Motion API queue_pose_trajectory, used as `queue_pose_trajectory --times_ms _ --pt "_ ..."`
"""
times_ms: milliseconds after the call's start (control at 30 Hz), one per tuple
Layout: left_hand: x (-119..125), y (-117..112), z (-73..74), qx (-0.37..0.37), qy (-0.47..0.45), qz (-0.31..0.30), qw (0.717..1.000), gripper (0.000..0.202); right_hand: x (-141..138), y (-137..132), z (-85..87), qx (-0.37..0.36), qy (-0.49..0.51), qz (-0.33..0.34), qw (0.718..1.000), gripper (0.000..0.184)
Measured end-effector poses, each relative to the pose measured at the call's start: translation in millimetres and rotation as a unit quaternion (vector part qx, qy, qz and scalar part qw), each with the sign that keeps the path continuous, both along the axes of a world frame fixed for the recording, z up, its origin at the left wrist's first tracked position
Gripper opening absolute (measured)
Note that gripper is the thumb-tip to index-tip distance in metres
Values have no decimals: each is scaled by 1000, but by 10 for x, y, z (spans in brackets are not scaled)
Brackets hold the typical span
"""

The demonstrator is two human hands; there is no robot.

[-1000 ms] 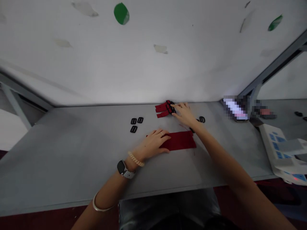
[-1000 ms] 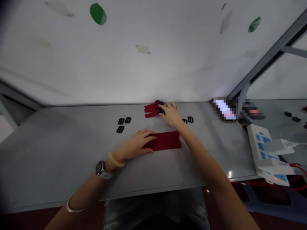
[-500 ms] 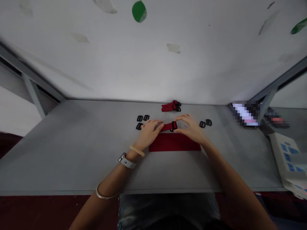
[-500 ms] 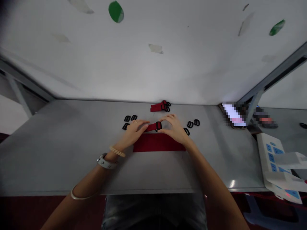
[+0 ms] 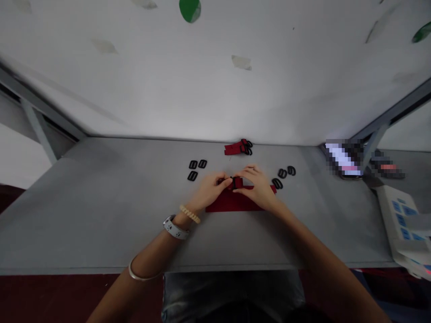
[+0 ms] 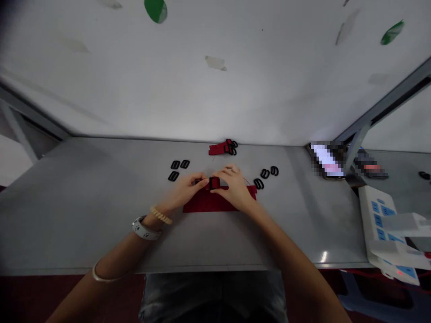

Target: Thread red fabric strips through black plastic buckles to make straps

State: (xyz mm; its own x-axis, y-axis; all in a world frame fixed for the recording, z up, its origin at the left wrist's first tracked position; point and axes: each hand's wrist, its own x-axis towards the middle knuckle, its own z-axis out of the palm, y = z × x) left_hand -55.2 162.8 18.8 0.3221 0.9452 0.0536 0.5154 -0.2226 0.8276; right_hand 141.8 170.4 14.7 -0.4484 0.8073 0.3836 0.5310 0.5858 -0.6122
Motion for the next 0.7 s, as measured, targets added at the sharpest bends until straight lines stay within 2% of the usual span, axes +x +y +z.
queue_pose_trajectory --times_ms 200,333,433,567,633,700 --pt "-8 7 -16 7 -22 13 1000 32 9 -52 89 -13 39 -19 999 22" --pt "-7 6 -9 31 -3 -15 999 28 61 -55 147 -48 26 34 998 13" --pt "17 -30 23 93 42 10 995 19 101 -18 127 -72 45 35 996 8" --pt "80 -119 73 207 142 30 967 51 108 3 97 -66 65 5 996 9" --pt "108 -155 83 249 165 30 954 45 90 -15 97 -73 62 18 995 10" --pt "113 -167 88 273 166 35 947 30 72 -40 105 -103 77 28 991 11"
